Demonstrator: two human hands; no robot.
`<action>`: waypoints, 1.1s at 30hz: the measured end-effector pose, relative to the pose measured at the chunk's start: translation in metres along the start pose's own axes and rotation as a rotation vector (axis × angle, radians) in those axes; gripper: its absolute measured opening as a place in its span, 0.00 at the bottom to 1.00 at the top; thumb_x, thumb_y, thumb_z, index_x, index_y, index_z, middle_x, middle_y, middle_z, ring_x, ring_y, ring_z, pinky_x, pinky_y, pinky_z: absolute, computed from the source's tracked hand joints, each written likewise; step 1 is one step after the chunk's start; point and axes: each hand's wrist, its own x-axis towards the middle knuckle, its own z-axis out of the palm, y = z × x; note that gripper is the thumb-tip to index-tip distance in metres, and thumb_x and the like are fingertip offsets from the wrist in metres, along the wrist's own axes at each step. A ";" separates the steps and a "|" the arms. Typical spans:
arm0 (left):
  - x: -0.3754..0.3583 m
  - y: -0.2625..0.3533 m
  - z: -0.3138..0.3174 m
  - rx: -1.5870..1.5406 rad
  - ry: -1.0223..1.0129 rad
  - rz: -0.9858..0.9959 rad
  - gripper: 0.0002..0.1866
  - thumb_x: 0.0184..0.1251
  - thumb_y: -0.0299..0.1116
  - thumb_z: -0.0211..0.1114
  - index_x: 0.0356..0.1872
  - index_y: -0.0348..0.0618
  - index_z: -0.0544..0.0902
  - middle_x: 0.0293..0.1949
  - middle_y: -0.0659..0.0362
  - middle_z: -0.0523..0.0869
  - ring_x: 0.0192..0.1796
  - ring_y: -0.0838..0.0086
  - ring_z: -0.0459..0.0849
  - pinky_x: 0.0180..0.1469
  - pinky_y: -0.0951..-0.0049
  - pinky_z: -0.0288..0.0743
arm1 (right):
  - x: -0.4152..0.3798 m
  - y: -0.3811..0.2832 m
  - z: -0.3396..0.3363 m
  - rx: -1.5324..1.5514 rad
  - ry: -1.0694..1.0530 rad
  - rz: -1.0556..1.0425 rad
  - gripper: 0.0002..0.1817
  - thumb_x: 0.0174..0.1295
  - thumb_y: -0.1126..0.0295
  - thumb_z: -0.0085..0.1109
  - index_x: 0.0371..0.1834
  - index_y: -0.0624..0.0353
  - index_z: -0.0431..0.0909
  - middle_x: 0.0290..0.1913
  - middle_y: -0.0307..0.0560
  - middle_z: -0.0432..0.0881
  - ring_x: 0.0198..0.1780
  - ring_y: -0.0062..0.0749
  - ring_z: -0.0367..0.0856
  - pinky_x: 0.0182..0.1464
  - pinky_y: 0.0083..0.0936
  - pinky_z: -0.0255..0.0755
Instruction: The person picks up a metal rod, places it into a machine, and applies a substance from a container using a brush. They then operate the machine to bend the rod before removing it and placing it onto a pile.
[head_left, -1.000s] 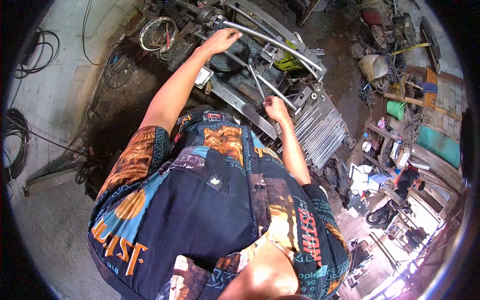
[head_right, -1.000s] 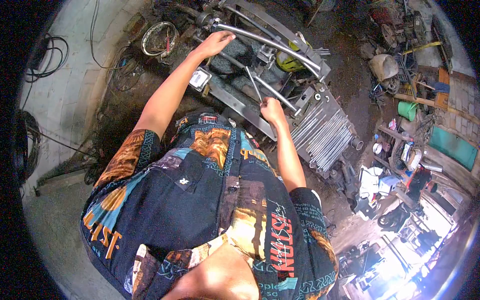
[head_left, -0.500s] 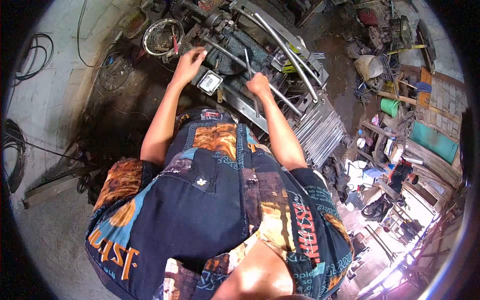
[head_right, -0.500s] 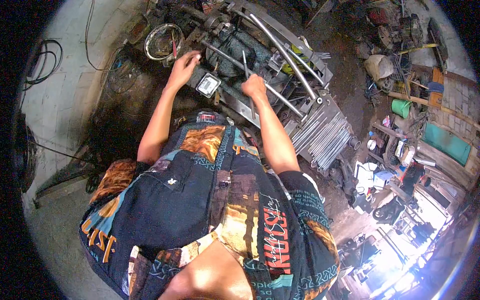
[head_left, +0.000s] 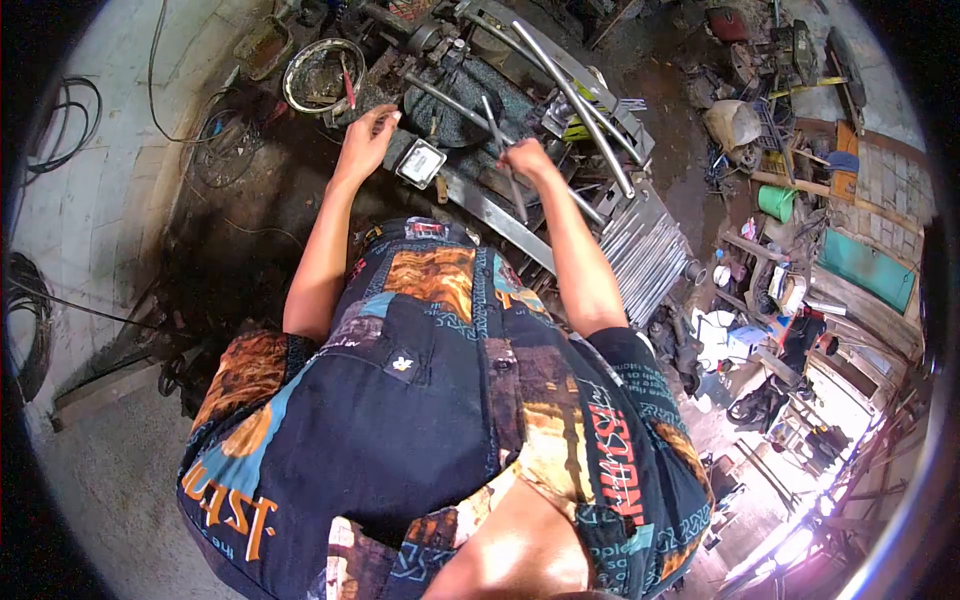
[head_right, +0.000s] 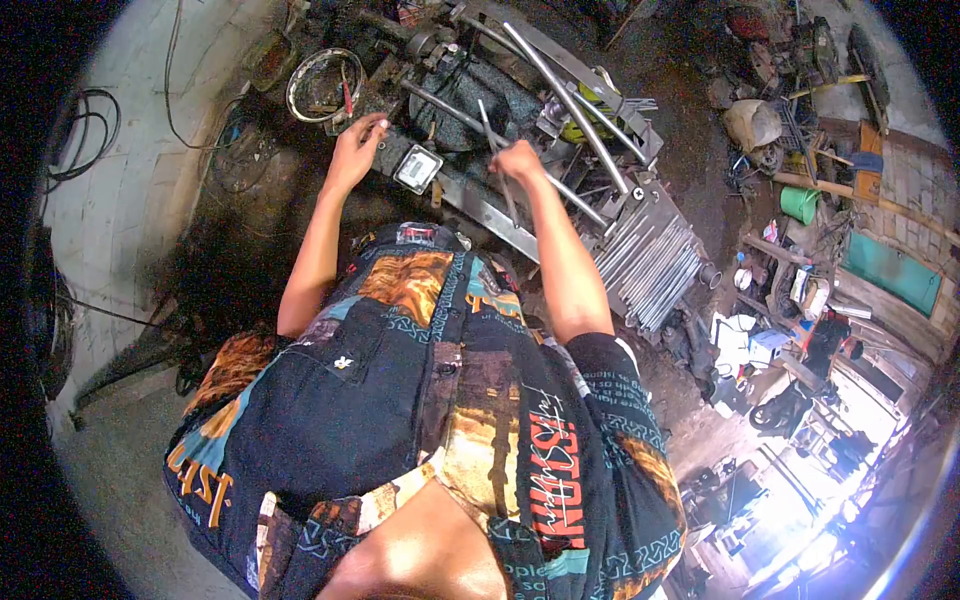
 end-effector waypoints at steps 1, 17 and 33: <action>0.001 0.001 0.001 -0.058 0.003 -0.009 0.18 0.72 0.39 0.60 0.54 0.35 0.81 0.40 0.50 0.88 0.43 0.69 0.88 0.48 0.69 0.78 | 0.000 0.004 -0.003 0.291 -0.195 0.020 0.11 0.58 0.74 0.53 0.32 0.66 0.86 0.39 0.56 0.88 0.41 0.40 0.86 0.44 0.32 0.77; 0.013 0.035 0.044 -0.095 -0.118 0.130 0.16 0.71 0.36 0.61 0.52 0.35 0.81 0.42 0.52 0.88 0.43 0.72 0.86 0.46 0.72 0.78 | -0.135 -0.067 -0.142 1.308 0.121 -0.428 0.09 0.62 0.75 0.64 0.46 0.63 0.82 0.44 0.46 0.87 0.41 0.23 0.82 0.41 0.19 0.71; -0.039 0.160 0.172 -0.623 -0.264 0.130 0.16 0.64 0.32 0.70 0.49 0.33 0.85 0.44 0.57 0.88 0.46 0.80 0.83 0.52 0.78 0.76 | -0.139 -0.001 -0.130 2.052 0.255 -0.152 0.05 0.64 0.69 0.65 0.39 0.57 0.80 0.38 0.37 0.82 0.42 0.27 0.80 0.43 0.22 0.75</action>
